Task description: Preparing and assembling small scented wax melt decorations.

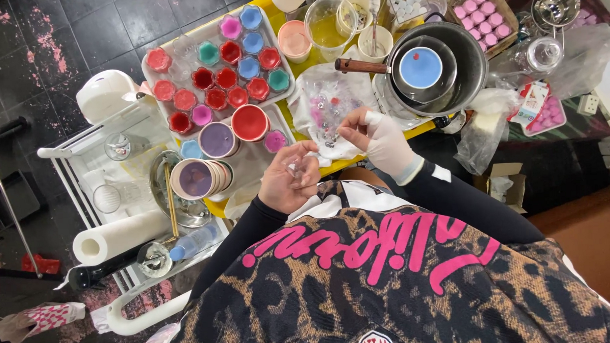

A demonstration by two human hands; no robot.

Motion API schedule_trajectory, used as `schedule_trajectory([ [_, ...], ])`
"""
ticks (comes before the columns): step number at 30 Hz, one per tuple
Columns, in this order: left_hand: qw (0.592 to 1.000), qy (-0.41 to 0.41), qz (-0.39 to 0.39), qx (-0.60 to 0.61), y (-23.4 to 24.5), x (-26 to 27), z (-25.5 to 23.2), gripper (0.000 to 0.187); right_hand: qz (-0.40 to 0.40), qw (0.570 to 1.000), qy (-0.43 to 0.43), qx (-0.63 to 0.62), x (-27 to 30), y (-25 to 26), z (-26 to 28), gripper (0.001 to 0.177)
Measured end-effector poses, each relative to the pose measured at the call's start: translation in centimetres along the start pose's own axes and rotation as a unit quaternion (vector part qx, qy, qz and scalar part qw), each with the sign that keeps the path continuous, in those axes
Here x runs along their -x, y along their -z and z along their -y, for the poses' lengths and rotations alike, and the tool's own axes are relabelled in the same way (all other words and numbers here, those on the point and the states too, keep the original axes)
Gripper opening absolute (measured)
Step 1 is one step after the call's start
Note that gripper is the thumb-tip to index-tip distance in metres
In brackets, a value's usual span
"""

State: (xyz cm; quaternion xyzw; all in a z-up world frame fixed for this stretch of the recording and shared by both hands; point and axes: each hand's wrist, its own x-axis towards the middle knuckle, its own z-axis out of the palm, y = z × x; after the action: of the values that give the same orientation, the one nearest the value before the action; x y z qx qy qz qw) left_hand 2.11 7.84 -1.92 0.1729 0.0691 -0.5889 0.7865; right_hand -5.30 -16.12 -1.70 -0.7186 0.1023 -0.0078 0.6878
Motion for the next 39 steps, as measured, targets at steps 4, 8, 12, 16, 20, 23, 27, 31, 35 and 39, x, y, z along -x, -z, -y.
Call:
schedule_trajectory([
  [4, 0.999, 0.018, 0.008, -0.036, -1.6, -0.6, 0.3, 0.033, 0.015, 0.993, 0.116, 0.027, 0.9, 0.1, 3.8, 0.006],
  [8, 0.995, 0.045, 0.042, -0.079, -2.3, -1.4, 0.7, 0.033, 0.042, 0.960, 0.244, 0.128, 0.8, 0.0, 5.6, 0.012],
  [12, 0.992, 0.034, 0.067, -0.103, -2.8, -1.7, 0.5, 0.038, 0.045, 0.952, 0.260, 0.157, 0.4, 0.5, 6.3, 0.014],
  [16, 0.991, 0.011, 0.076, -0.111, -3.4, -1.9, 0.6, 0.038, 0.057, 0.943, 0.276, 0.177, 0.1, 0.8, 7.5, 0.015],
  [20, 0.991, -0.007, 0.068, -0.112, -3.7, -2.4, 0.9, 0.031, 0.077, 0.931, 0.295, 0.199, -0.2, 1.2, 8.3, 0.017],
  [23, 0.990, -0.022, 0.066, -0.124, -4.2, -2.7, 1.0, 0.029, 0.078, 0.911, 0.332, 0.232, -0.5, 1.8, 9.0, 0.021],
  [27, 0.991, -0.030, 0.068, -0.109, -4.5, -3.2, 1.4, 0.027, 0.071, 0.863, 0.392, 0.311, -0.6, 2.7, 10.0, 0.025],
  [31, 0.987, -0.049, 0.067, -0.137, -5.7, -3.9, 1.6, 0.029, 0.072, 0.856, 0.403, 0.314, -0.9, 3.8, 11.0, 0.023],
  [35, 0.982, -0.069, 0.051, -0.167, -6.9, -4.6, 1.7, 0.032, 0.078, 0.852, 0.392, 0.338, -1.3, 4.9, 12.4, 0.024],
  [39, 0.984, -0.090, 0.046, -0.149, -7.1, -5.3, 2.3, 0.028, 0.061, 0.827, 0.429, 0.359, -1.7, 5.5, 12.7, 0.025],
])
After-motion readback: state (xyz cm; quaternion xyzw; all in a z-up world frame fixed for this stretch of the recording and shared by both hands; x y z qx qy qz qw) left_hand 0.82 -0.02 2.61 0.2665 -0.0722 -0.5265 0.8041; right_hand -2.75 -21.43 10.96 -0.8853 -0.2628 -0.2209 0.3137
